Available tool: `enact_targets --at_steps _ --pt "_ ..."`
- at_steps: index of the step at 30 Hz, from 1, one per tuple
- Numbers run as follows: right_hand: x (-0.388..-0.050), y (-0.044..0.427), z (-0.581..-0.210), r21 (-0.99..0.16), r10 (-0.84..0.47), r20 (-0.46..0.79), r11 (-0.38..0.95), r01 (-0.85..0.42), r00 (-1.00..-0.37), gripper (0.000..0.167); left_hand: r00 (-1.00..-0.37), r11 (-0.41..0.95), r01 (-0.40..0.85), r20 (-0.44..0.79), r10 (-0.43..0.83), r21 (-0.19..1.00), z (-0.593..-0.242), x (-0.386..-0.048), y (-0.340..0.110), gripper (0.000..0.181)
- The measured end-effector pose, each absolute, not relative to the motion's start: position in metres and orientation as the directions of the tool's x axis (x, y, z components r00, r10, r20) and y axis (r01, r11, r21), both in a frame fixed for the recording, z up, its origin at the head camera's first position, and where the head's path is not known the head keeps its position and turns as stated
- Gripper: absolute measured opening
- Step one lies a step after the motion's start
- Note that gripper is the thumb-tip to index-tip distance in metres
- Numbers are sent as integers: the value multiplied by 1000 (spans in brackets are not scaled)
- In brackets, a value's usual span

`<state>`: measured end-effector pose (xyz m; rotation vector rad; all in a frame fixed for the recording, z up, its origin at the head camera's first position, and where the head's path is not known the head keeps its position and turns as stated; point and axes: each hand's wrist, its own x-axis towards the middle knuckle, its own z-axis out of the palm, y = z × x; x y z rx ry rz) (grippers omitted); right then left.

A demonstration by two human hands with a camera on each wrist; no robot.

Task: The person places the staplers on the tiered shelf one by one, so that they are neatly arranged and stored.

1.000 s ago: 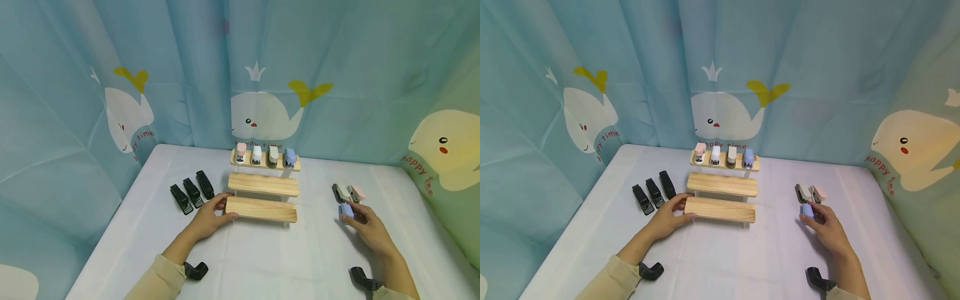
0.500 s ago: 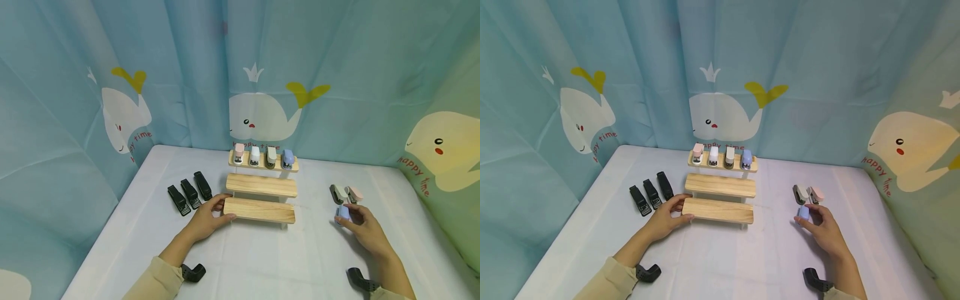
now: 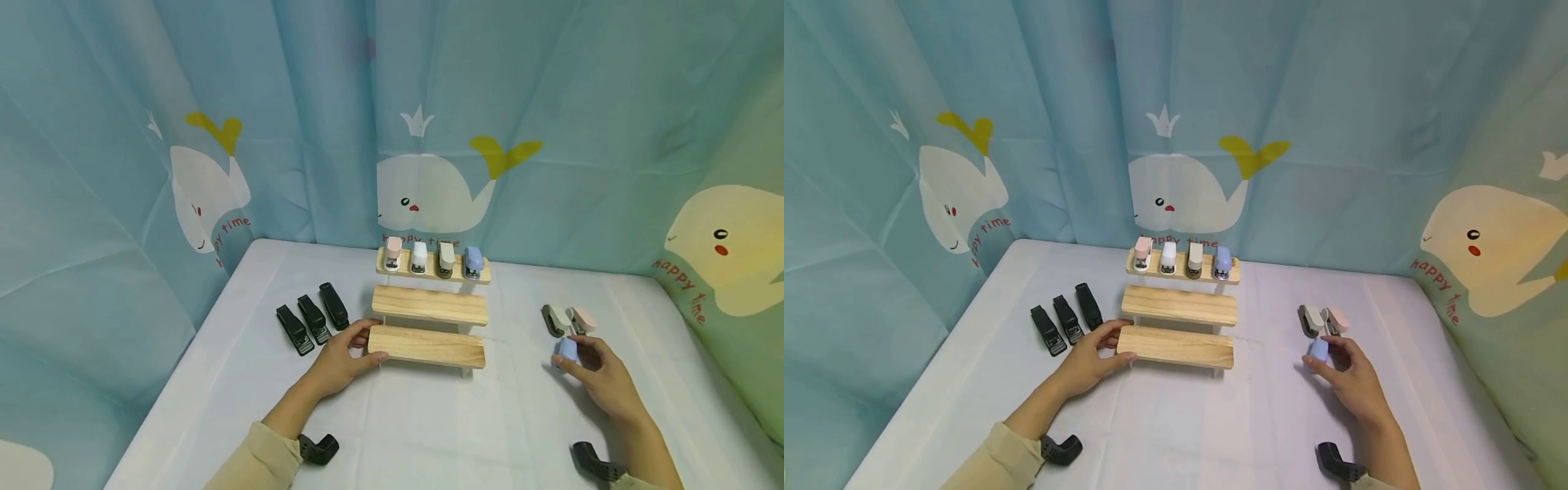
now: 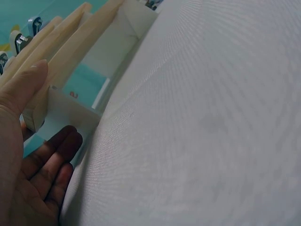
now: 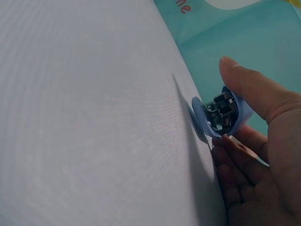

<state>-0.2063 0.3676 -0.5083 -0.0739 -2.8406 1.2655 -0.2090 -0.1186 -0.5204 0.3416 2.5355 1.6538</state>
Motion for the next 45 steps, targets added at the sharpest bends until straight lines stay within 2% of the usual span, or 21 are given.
enact_targets --at_steps 29,45 --pt "-203 358 -503 -757 66 69 653 -9 -995 68 -966 380 163 69 250 910 -524 -209 -119 58" --pt "-203 340 -488 -737 1 17 676 -12 -1000 69 -967 375 153 60 249 914 -524 -209 -119 59"
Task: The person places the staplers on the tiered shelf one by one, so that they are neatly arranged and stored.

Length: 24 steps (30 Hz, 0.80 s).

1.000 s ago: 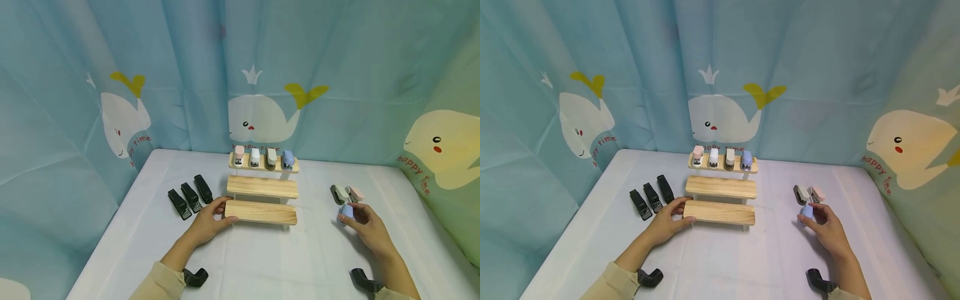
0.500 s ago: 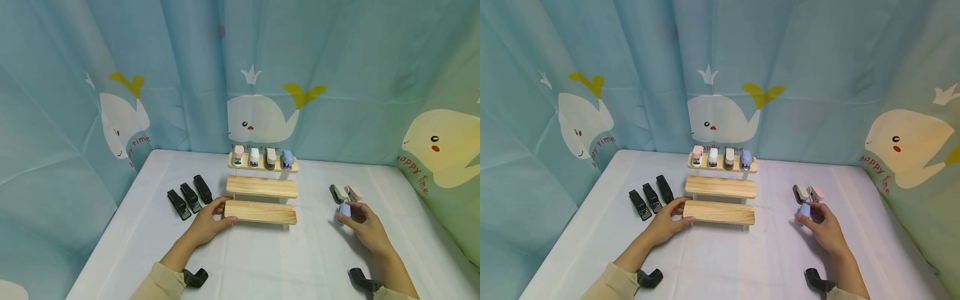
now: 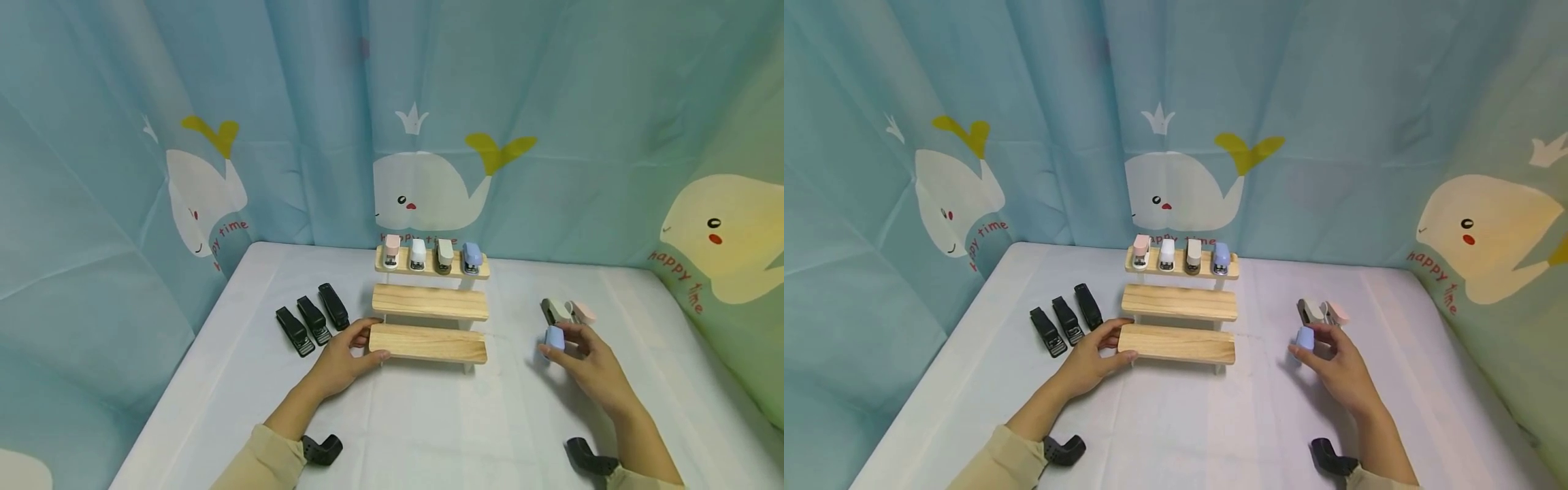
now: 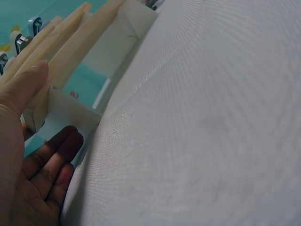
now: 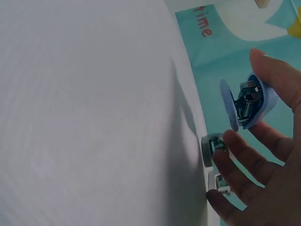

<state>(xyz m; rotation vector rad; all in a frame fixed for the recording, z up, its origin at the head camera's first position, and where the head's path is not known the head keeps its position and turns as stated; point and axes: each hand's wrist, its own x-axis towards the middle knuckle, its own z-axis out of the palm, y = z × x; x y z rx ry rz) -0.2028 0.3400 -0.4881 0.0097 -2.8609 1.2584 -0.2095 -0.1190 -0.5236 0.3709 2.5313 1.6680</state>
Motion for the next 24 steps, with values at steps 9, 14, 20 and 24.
enact_targets --at_steps 9,14,20,24 --pt "-200 330 -480 -746 -27 95 660 -89 -995 63 -967 384 147 50 252 912 -523 -210 -119 59" --pt "-199 324 -477 -741 -28 105 664 -97 -994 64 -966 383 145 48 252 913 -521 -209 -118 60" --pt "-200 313 -472 -742 -50 134 657 -134 -990 62 -969 394 143 47 243 908 -521 -209 -118 59" --pt "-201 307 -471 -747 -77 153 643 -166 -985 61 -970 395 140 45 240 908 -522 -210 -118 58"
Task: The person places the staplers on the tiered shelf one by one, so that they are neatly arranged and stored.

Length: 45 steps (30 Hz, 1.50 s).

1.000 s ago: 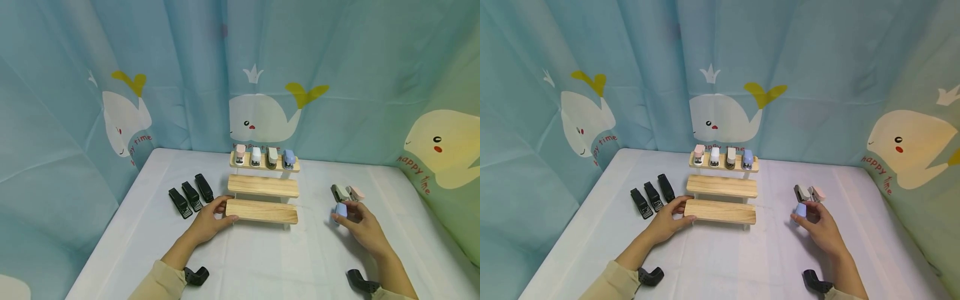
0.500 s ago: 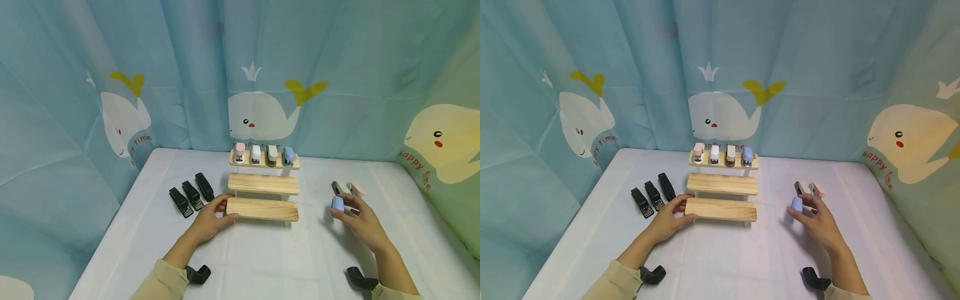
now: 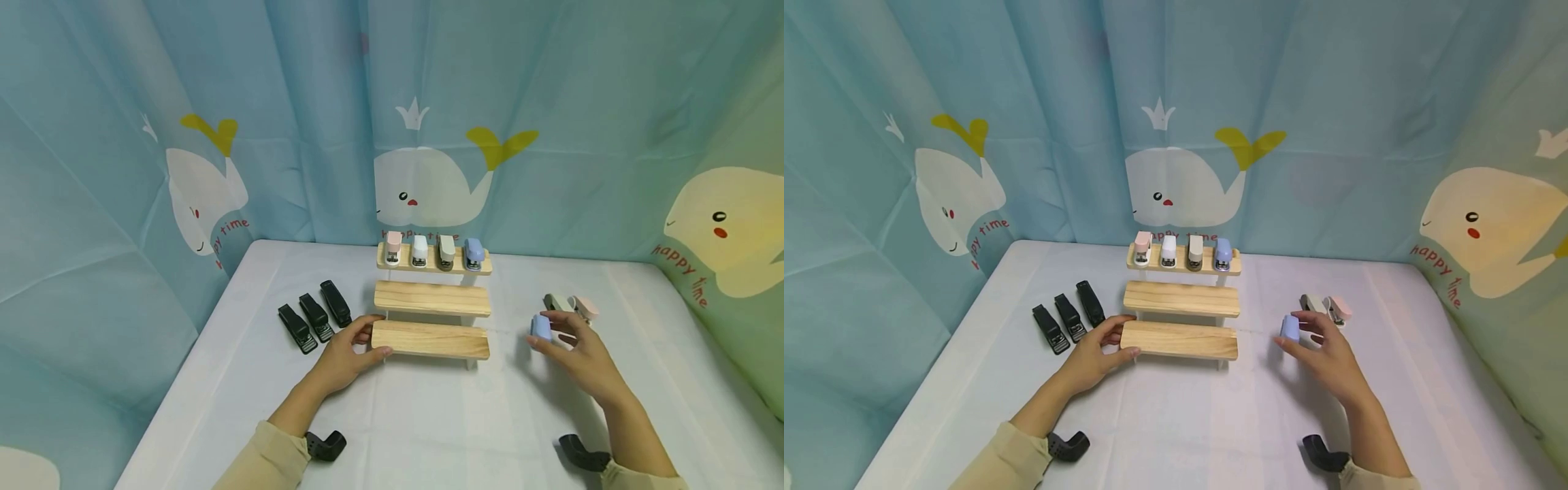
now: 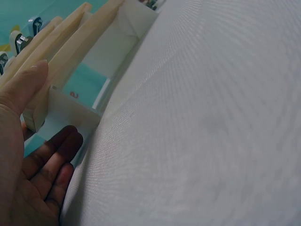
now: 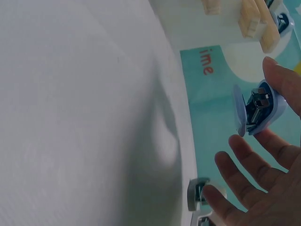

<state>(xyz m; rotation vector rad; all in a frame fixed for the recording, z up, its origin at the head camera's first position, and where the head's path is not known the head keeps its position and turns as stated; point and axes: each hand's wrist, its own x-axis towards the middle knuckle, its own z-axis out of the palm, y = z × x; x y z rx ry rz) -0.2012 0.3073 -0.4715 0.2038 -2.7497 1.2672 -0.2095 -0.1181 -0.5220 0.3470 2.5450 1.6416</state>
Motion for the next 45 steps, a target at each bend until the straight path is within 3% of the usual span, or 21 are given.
enact_targets --at_steps 45 --pt "-207 253 -429 -757 -148 211 601 -257 -966 57 -967 378 151 57 249 913 -526 -211 -119 58"
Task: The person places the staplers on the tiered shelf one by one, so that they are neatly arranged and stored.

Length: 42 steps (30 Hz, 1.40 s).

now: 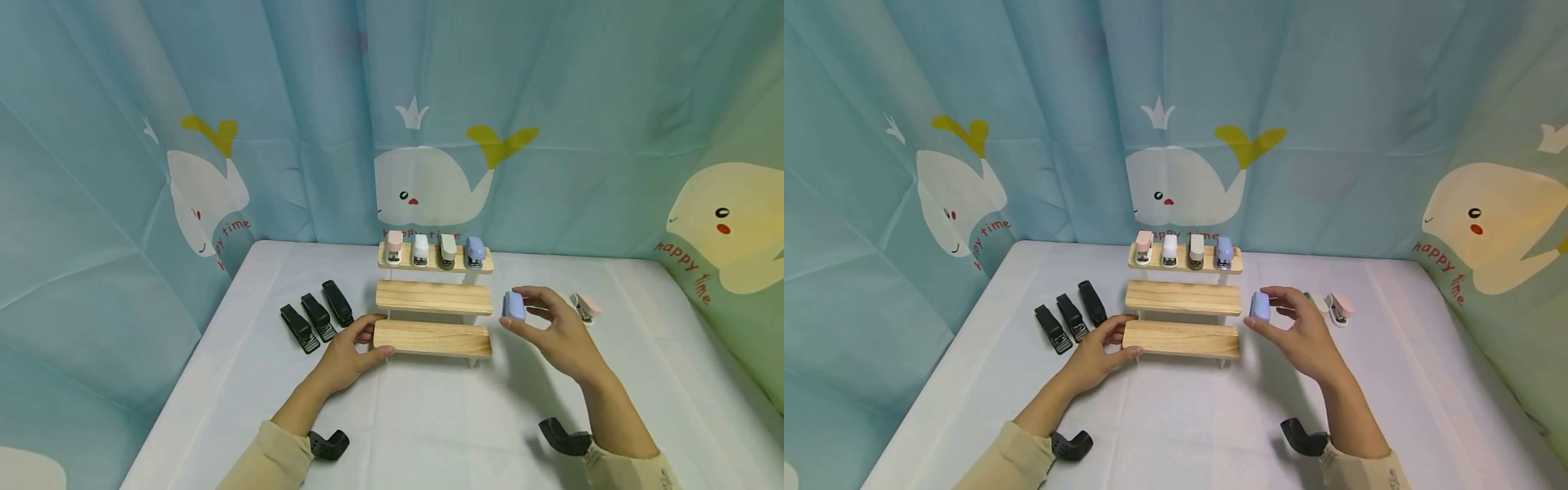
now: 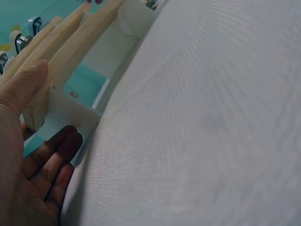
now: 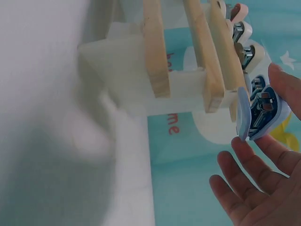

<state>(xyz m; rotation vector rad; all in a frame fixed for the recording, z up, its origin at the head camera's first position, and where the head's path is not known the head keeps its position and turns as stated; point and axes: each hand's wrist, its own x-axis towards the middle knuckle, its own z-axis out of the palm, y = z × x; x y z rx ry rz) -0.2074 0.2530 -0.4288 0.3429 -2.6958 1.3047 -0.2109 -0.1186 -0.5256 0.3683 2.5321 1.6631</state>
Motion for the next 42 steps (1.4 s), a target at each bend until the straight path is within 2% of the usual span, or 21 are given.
enact_targets --at_steps 17,30,42 --pt "-212 231 -422 -737 -211 299 568 -365 -931 53 -967 374 150 56 249 915 -525 -212 -118 58" --pt "-217 213 -419 -758 -273 260 536 -371 -926 53 -967 372 144 50 251 917 -526 -211 -119 58" --pt "-222 198 -418 -776 -276 247 518 -360 -929 54 -967 384 149 52 251 911 -526 -210 -118 58"
